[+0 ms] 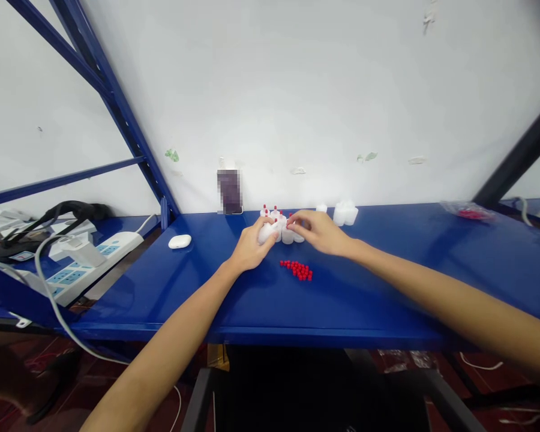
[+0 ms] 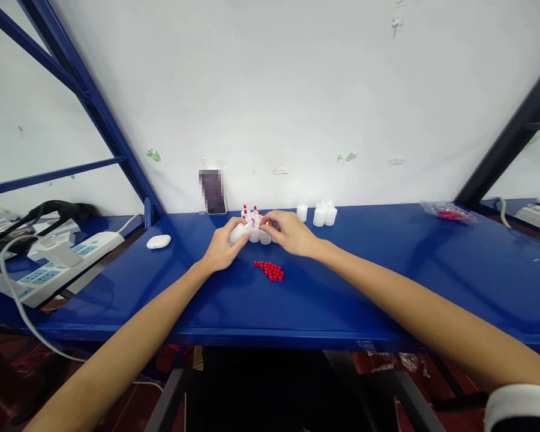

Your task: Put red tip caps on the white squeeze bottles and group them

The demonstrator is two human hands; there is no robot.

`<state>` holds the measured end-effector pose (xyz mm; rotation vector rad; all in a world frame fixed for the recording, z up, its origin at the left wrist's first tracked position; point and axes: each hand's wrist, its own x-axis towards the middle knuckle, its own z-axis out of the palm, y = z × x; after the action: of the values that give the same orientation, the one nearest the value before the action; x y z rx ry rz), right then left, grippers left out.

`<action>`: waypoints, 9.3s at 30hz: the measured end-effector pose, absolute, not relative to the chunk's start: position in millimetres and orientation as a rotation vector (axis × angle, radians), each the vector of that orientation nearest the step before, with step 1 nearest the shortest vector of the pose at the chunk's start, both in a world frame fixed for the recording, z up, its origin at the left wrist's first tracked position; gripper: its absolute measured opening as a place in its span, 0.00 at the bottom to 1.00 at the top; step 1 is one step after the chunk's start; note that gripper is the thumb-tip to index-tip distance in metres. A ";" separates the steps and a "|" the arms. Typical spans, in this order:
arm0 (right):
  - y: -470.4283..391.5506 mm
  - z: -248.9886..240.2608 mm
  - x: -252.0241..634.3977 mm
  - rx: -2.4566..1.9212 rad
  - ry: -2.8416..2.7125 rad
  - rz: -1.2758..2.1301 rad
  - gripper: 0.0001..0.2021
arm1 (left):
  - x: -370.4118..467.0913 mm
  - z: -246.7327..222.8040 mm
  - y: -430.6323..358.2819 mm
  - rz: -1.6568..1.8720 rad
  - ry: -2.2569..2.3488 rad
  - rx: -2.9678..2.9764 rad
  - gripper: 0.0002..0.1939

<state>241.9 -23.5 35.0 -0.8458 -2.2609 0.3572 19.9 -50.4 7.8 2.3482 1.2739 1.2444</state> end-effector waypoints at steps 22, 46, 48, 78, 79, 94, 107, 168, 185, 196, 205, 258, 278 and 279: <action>-41.8 55.3 229.3 -0.720 -2.524 0.463 0.16 | 21.3 13.2 -53.3 1.126 1.321 2.558 0.11; 19.6 59.3 250.4 -1.356 -2.573 0.292 0.16 | -0.3 8.7 -34.0 0.908 1.600 2.494 0.17; 21.3 61.5 246.3 -1.373 -2.559 0.320 0.18 | -0.5 6.0 -32.6 0.869 1.579 2.537 0.17; -37.3 47.7 208.0 -0.852 -2.202 0.570 0.09 | 2.9 14.2 -44.3 1.060 1.427 2.593 0.14; -37.8 47.4 206.9 -0.821 -2.200 0.595 0.09 | 3.4 14.4 -45.3 1.061 1.398 2.608 0.13; -43.7 36.2 213.1 -0.740 -2.171 0.725 0.10 | 8.9 10.3 -48.6 1.078 1.276 2.555 0.10; -48.9 40.9 228.2 -0.674 -2.631 0.069 0.14 | 20.7 18.4 -56.8 1.013 1.229 2.664 0.07; -50.6 14.5 283.6 -0.712 -2.732 0.465 0.07 | 9.0 15.2 -52.2 0.748 1.301 2.644 0.09; -63.0 6.3 248.3 -0.818 -1.833 0.935 0.13 | 42.0 16.0 -63.2 0.889 1.145 2.565 0.11; -68.4 7.4 253.9 -0.783 -2.354 0.248 0.12 | 48.0 18.6 -69.8 0.837 1.112 2.577 0.15; -55.4 -3.2 258.8 -0.752 -2.366 0.261 0.13 | 57.3 15.5 -65.4 0.825 1.186 2.731 0.14; -49.8 5.2 271.2 -0.663 -2.425 0.490 0.22 | 19.3 13.3 -52.2 0.560 1.251 2.666 0.08; -26.8 -12.5 268.8 -1.075 -2.289 0.223 0.12 | 18.7 15.3 -52.8 0.514 1.111 2.543 0.14; -26.6 -12.5 267.8 -1.081 -2.309 0.185 0.13 | 19.0 15.5 -52.8 0.513 1.114 2.541 0.14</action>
<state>267.8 -26.6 -12.5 -1.0809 -2.3092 0.1846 19.0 -52.8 15.5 2.5409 1.1137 0.5134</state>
